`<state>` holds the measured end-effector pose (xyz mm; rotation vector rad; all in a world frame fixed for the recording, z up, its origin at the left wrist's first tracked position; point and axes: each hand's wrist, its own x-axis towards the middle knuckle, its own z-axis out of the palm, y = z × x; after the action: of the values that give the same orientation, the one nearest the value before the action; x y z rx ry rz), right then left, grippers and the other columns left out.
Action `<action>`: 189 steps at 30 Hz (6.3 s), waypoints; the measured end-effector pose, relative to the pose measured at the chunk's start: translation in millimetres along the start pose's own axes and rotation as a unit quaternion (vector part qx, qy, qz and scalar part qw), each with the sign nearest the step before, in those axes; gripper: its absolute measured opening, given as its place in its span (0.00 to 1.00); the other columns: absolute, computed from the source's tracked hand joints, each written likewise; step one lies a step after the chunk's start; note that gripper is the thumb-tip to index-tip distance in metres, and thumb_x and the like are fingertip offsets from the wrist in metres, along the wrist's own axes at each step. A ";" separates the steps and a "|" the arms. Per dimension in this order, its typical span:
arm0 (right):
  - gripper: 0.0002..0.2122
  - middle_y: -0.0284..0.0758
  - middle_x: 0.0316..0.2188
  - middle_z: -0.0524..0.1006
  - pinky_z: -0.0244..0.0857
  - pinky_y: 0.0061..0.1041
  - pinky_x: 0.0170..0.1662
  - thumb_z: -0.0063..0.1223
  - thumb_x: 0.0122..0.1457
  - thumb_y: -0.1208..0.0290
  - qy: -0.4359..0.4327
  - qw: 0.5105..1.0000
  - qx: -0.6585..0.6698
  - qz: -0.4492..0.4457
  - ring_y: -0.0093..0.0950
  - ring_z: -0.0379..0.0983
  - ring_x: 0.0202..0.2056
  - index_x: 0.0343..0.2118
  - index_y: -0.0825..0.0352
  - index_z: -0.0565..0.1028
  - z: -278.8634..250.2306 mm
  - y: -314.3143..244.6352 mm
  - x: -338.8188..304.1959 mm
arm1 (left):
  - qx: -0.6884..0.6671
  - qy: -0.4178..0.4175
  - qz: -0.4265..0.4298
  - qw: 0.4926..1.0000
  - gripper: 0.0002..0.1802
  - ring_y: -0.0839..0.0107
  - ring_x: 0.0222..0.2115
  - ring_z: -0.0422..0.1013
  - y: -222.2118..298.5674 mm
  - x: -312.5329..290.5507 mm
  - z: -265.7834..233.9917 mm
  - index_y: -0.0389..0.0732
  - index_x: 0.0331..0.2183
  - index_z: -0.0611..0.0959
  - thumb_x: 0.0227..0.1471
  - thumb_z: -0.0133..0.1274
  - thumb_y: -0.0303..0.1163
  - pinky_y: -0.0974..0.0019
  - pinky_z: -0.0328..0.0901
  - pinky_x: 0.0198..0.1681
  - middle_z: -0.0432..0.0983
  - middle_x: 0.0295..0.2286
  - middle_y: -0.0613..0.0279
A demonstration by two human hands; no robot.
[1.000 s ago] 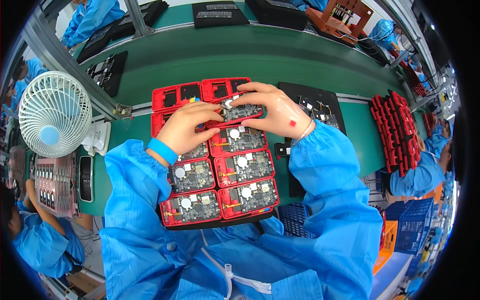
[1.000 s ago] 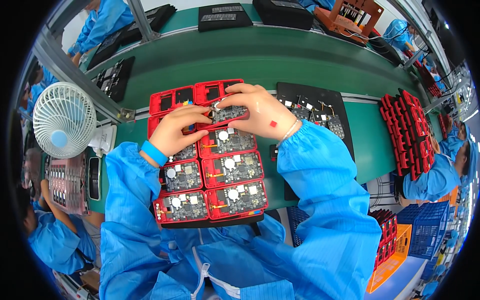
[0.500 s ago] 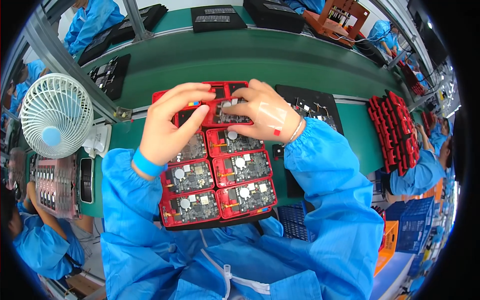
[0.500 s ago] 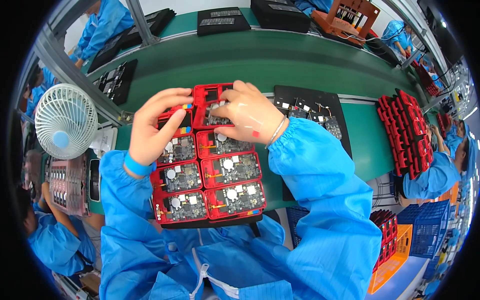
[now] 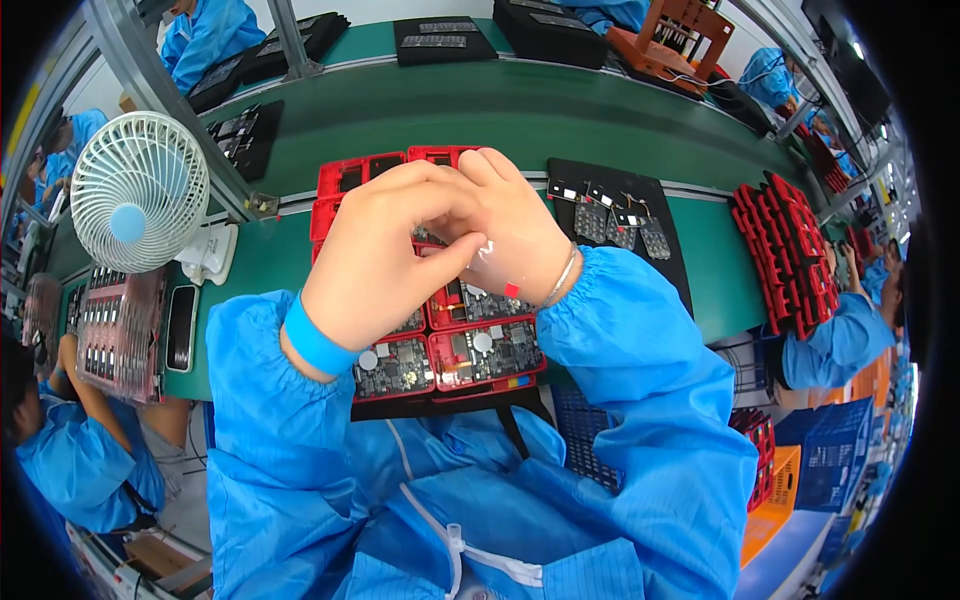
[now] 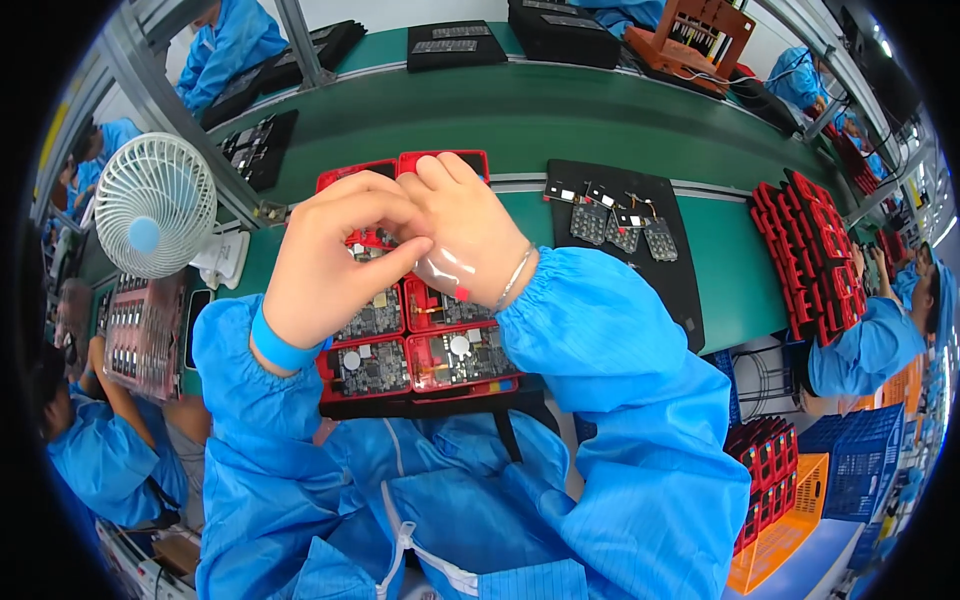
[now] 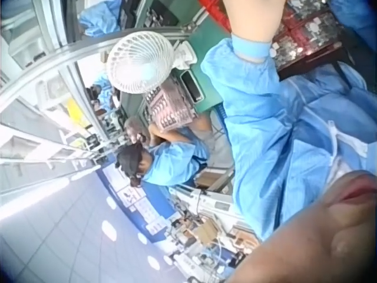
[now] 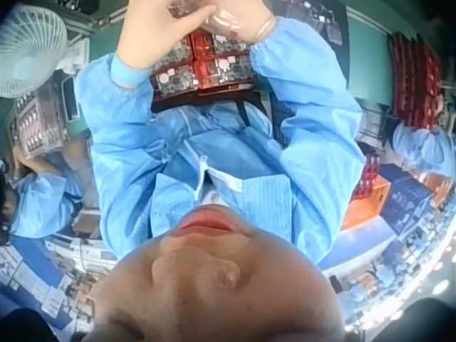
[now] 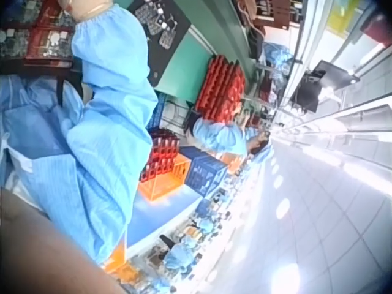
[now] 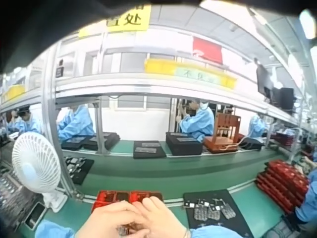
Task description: The person assembles red electronic device housings by hand, inserting keypads and screens into them.
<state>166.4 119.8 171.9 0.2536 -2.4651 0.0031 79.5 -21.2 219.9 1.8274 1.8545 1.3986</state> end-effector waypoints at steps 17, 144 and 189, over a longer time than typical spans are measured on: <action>0.26 0.42 0.53 0.70 0.64 0.33 0.52 0.38 0.66 0.50 0.249 0.287 0.877 0.294 0.33 0.67 0.54 0.59 0.66 0.63 -17.3 -79.2 -64.6 | -0.255 0.104 -0.084 0.958 0.07 0.77 0.31 0.75 17.6 -28.9 6.6 0.34 0.33 0.82 0.47 0.60 0.20 0.71 0.69 0.37 0.80 0.30 0.60; 0.25 0.40 0.48 0.72 0.67 0.25 0.47 0.48 0.58 0.78 0.091 0.491 0.773 0.391 0.26 0.71 0.46 0.59 0.63 0.56 -29.1 -83.5 -8.9 | -0.018 0.220 0.058 0.973 0.08 0.62 0.35 0.76 -28.4 -70.5 -28.8 0.34 0.29 0.82 0.42 0.59 0.15 0.64 0.70 0.40 0.79 0.32 0.53; 0.19 0.39 0.40 0.78 0.65 0.37 0.49 0.64 0.43 0.78 -0.112 0.966 0.230 0.044 0.41 0.71 0.45 0.42 0.64 0.78 111.1 16.2 64.2 | -0.197 0.212 -0.211 0.934 0.08 0.72 0.34 0.77 -198.0 -87.9 -56.4 0.30 0.33 0.82 0.47 0.59 0.17 0.71 0.73 0.39 0.78 0.33 0.58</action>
<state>46.0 116.8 124.7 0.3585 -2.6709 0.6232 -75.0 -83.3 70.3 0.9210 1.8140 1.9098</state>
